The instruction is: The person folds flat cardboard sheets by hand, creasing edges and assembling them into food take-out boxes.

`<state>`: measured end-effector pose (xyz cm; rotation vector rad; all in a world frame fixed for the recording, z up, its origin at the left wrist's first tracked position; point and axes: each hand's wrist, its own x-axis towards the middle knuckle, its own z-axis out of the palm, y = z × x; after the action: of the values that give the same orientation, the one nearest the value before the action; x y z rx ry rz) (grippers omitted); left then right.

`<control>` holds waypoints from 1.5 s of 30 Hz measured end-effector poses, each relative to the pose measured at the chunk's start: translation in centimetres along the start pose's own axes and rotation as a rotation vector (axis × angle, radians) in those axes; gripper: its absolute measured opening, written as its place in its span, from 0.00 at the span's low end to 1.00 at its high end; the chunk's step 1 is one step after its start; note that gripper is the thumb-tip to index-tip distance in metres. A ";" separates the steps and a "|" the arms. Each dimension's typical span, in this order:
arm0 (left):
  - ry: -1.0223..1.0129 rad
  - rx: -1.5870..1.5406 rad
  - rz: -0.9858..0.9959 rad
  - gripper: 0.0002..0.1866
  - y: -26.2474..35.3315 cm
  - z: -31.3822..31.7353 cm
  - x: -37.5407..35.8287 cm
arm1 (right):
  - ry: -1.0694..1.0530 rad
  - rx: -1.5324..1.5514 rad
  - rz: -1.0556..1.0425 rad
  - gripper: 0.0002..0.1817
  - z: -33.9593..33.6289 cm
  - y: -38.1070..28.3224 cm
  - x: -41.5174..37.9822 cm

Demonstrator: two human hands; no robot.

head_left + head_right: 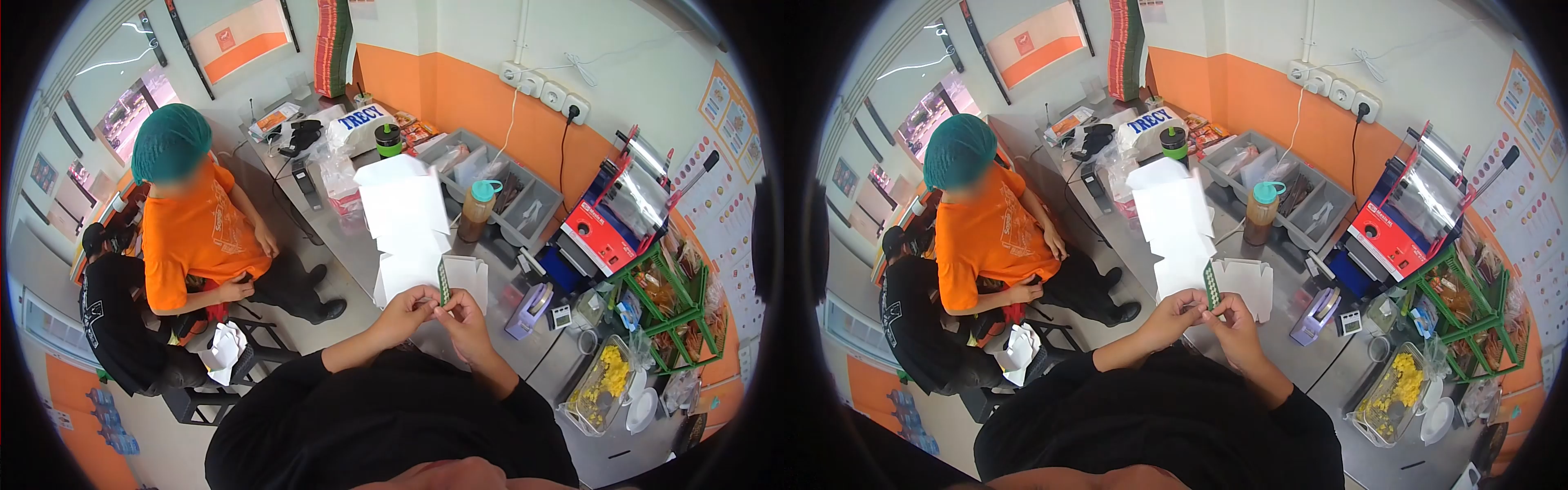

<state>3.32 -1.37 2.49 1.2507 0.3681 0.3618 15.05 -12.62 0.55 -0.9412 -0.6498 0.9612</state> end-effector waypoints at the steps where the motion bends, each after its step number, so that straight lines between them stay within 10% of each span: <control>1: 0.000 0.001 0.000 0.08 0.1 -0.1 0.0 | 0.020 -0.075 -0.018 0.10 0.0 0.1 0.1; 10: 0.067 0.574 -0.058 0.11 2.2 -0.2 -0.2 | -0.174 -0.464 -0.125 0.23 0.2 -0.1 -0.1; 17: 0.190 -0.575 0.028 0.11 1.9 -2.2 0.6 | -0.065 -0.911 -0.362 0.40 -0.2 -0.4 0.6; 25: 0.071 -1.076 -0.121 0.20 2.4 -3.3 0.7 | 0.159 -0.980 -0.603 0.14 -1.3 -2.0 0.9; 31: -0.082 -0.129 0.167 0.14 1.1 -0.1 -0.4 | 0.161 -1.185 -0.747 0.12 0.8 -3.4 0.8; 45: 0.388 -0.110 0.157 0.05 0.1 -0.1 0.4 | 0.185 -1.177 -0.865 0.13 1.8 -3.5 0.7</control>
<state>3.65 -1.05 2.53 1.1024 0.5732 0.7546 15.27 -12.17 4.51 -1.5199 -1.3487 -0.3857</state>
